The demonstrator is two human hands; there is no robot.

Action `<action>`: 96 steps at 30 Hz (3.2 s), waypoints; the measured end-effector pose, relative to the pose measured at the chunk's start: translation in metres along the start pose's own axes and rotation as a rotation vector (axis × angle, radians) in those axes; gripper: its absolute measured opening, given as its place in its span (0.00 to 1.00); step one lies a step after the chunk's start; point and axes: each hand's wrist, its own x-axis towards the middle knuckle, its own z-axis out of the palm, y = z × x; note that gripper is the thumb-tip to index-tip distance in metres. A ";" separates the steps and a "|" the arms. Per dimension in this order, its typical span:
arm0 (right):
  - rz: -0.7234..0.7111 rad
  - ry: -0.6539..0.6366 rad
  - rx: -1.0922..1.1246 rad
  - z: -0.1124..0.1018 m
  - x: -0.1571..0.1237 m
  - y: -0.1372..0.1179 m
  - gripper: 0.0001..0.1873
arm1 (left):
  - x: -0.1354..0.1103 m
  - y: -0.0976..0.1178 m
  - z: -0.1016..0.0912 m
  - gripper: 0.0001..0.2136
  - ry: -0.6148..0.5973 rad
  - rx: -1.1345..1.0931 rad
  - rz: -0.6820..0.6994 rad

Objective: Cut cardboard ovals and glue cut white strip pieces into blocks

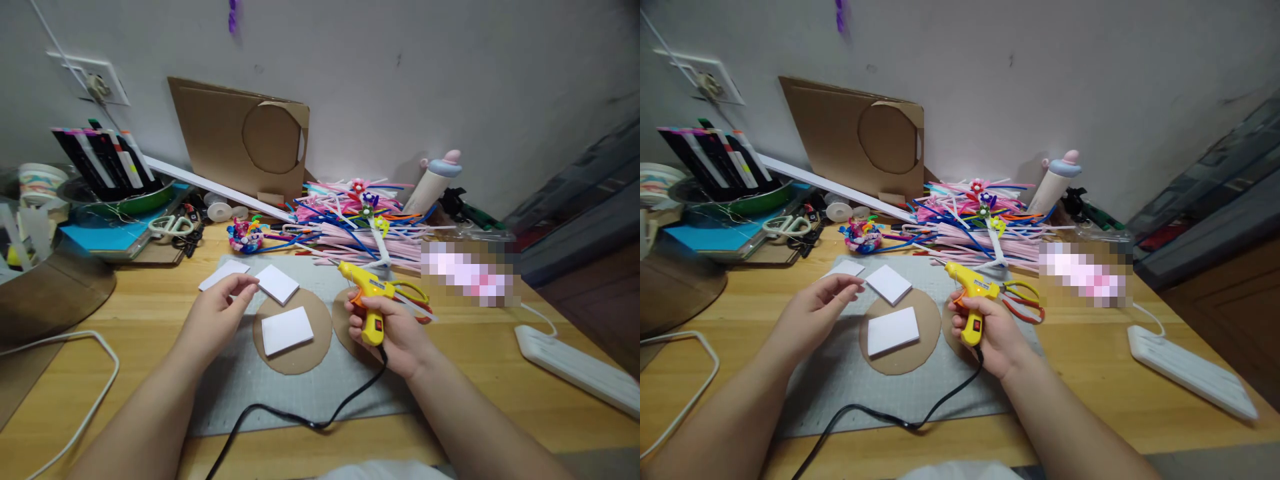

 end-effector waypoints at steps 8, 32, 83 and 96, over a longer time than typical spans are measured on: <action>0.018 -0.006 -0.016 -0.001 0.001 0.002 0.07 | -0.020 0.010 0.030 0.20 -0.196 0.267 0.314; -0.351 -0.161 -0.359 0.015 -0.020 0.020 0.17 | -0.019 0.017 0.016 0.17 -0.488 -1.425 -0.475; -0.546 0.120 -0.755 0.012 -0.026 0.031 0.20 | -0.021 0.013 0.025 0.23 -0.543 -1.385 -0.239; -0.318 -0.058 -0.621 0.015 -0.021 0.049 0.26 | -0.022 0.018 0.036 0.30 -0.562 -1.375 -0.214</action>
